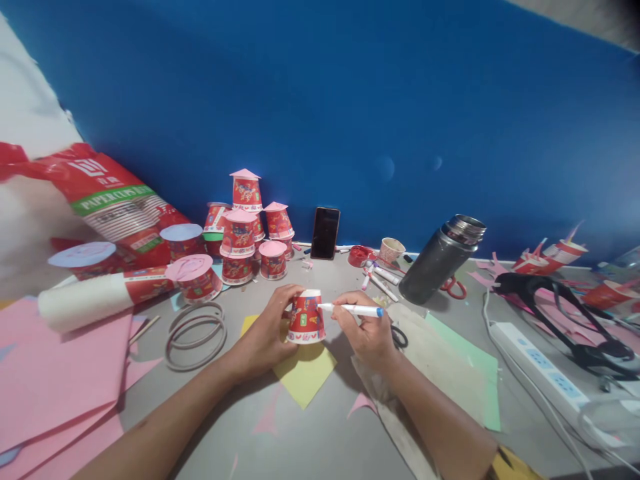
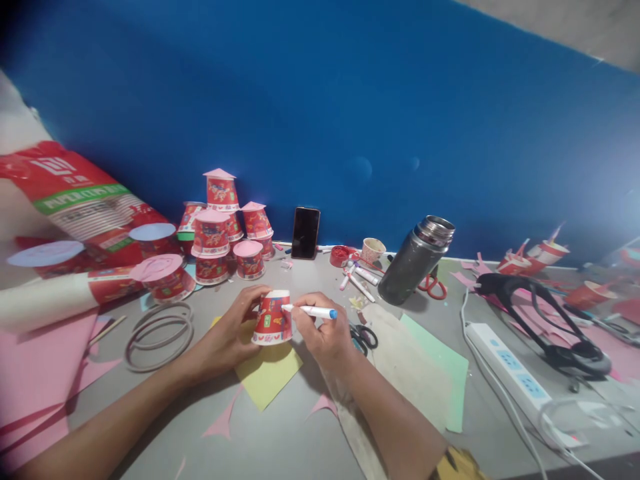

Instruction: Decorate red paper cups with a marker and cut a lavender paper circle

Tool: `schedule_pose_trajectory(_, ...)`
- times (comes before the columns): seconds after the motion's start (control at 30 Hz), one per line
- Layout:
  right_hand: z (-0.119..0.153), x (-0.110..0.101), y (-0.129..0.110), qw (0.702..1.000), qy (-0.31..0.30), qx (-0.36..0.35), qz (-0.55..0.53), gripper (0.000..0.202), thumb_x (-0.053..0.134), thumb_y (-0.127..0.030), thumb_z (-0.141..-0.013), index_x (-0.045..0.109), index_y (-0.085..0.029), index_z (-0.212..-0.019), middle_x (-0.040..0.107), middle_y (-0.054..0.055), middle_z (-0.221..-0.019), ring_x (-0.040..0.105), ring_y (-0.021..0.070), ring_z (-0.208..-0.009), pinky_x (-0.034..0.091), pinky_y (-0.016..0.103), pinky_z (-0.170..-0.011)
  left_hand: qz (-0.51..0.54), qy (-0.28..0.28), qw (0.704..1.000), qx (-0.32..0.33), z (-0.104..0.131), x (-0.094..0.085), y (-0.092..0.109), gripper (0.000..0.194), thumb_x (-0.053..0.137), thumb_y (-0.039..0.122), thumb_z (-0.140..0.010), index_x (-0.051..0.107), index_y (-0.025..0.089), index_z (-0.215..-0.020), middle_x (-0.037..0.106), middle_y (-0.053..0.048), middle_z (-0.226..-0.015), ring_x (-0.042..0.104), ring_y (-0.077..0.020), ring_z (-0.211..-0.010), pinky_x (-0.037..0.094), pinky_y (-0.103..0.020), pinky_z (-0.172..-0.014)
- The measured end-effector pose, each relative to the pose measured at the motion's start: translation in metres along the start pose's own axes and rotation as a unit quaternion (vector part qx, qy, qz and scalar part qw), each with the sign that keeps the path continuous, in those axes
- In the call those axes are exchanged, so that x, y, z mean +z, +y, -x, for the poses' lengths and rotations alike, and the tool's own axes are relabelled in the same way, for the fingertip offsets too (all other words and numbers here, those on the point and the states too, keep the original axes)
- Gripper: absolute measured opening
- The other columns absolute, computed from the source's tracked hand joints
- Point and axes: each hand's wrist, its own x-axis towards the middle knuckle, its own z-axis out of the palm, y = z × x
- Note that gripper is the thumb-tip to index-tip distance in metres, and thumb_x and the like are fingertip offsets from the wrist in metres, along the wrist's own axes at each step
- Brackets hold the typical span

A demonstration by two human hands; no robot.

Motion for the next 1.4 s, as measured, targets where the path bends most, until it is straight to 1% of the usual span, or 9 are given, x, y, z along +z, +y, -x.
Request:
schedule_pose_trajectory(0.1,0.000,0.001,-0.002,1.000,-0.002,-0.020,0.022,0.014,0.064,-0.030,-0.097,0.073,-0.021,-0.092,0.076,0.002,-0.078,0.069,0.0157,-0.064,0.054,0.024,-0.061,-0.005,-0.004,1.000,0.007,0.001,0.000,0.001,0.075,0.068,0.006,-0.077,0.044,0.028,-0.144,0.050,-0.012,-0.146,0.055,-0.0303,-0.138,0.057,-0.047,-0.110)
schedule_pose_trajectory(0.23,0.000,0.001,-0.005,0.997,-0.022,-0.051,0.061,0.015,0.063,-0.030,-0.099,0.075,-0.022,-0.095,0.079,0.005,-0.083,0.071,0.0174,-0.067,0.057,0.027,-0.067,-0.021,0.001,0.999,0.042,0.001,0.002,0.001,0.080,0.067,0.003,-0.075,0.044,0.032,-0.146,0.049,-0.010,-0.144,0.054,-0.0301,-0.137,0.060,-0.046,-0.106)
schedule_pose_trajectory(0.43,-0.001,0.002,-0.005,0.993,-0.030,-0.077,0.079,0.016,0.061,-0.028,-0.101,0.075,-0.021,-0.098,0.079,0.007,-0.087,0.074,0.0196,-0.075,0.060,0.029,-0.075,-0.049,0.000,0.996,0.068,0.001,0.003,0.001,0.087,0.065,-0.001,-0.073,0.041,0.034,-0.149,0.047,-0.009,-0.143,0.053,-0.0296,-0.138,0.060,-0.044,-0.106)
schedule_pose_trajectory(0.6,-0.002,0.003,-0.003,0.992,-0.034,-0.088,0.078,0.016,0.061,-0.027,-0.102,0.074,-0.021,-0.098,0.080,0.008,-0.088,0.074,0.0200,-0.076,0.060,0.031,-0.077,-0.060,-0.004,0.996,0.068,0.002,0.003,0.001,0.086,0.065,0.000,-0.074,0.040,0.033,-0.149,0.047,-0.009,-0.142,0.053,-0.0292,-0.138,0.059,-0.044,-0.108)
schedule_pose_trajectory(0.73,-0.002,0.002,-0.007,0.994,-0.038,-0.072,0.078,0.017,0.060,-0.028,-0.101,0.075,-0.021,-0.095,0.079,0.007,-0.084,0.072,0.0190,-0.071,0.060,0.030,-0.075,-0.061,-0.002,0.996,0.061,0.002,0.003,0.001,0.086,0.065,0.000,-0.073,0.041,0.033,-0.149,0.047,-0.009,-0.143,0.053,-0.0297,-0.138,0.057,-0.046,-0.112)
schedule_pose_trajectory(0.87,-0.001,0.001,-0.011,0.995,-0.049,-0.052,0.076,0.016,0.062,-0.028,-0.099,0.074,-0.022,-0.091,0.078,0.004,-0.078,0.071,0.0179,-0.066,0.059,0.028,-0.071,-0.061,-0.004,0.997,0.055,0.002,0.003,0.001,0.087,0.067,0.000,-0.073,0.040,0.033,-0.148,0.047,-0.010,-0.143,0.053,-0.0311,-0.138,0.057,-0.048,-0.111)
schedule_pose_trajectory(1.1,-0.003,0.003,-0.006,0.993,-0.034,-0.084,0.076,0.016,0.060,-0.028,-0.101,0.074,-0.021,-0.097,0.080,0.008,-0.088,0.074,0.0206,-0.075,0.060,0.031,-0.075,-0.054,-0.008,0.997,0.057,0.003,0.003,0.000,0.092,0.064,-0.005,-0.071,0.039,0.034,-0.150,0.046,-0.009,-0.144,0.052,-0.0297,-0.139,0.059,-0.048,-0.111)
schedule_pose_trajectory(1.3,-0.002,0.002,-0.011,0.995,-0.053,-0.053,0.071,0.015,0.062,-0.027,-0.098,0.074,-0.021,-0.092,0.079,0.005,-0.082,0.072,0.0182,-0.068,0.059,0.028,-0.071,-0.053,-0.005,0.997,0.057,0.003,0.003,0.000,0.091,0.066,-0.003,-0.072,0.040,0.035,-0.150,0.047,-0.009,-0.144,0.053,-0.0305,-0.139,0.060,-0.048,-0.108)
schedule_pose_trajectory(1.4,-0.001,0.002,-0.012,0.995,-0.053,-0.053,0.069,0.015,0.062,-0.027,-0.098,0.075,-0.021,-0.091,0.079,0.005,-0.081,0.072,0.0180,-0.068,0.059,0.028,-0.071,-0.050,-0.002,0.997,0.063,0.002,0.003,0.000,0.091,0.065,-0.003,-0.071,0.040,0.035,-0.150,0.047,-0.009,-0.144,0.053,-0.0296,-0.138,0.059,-0.046,-0.109)
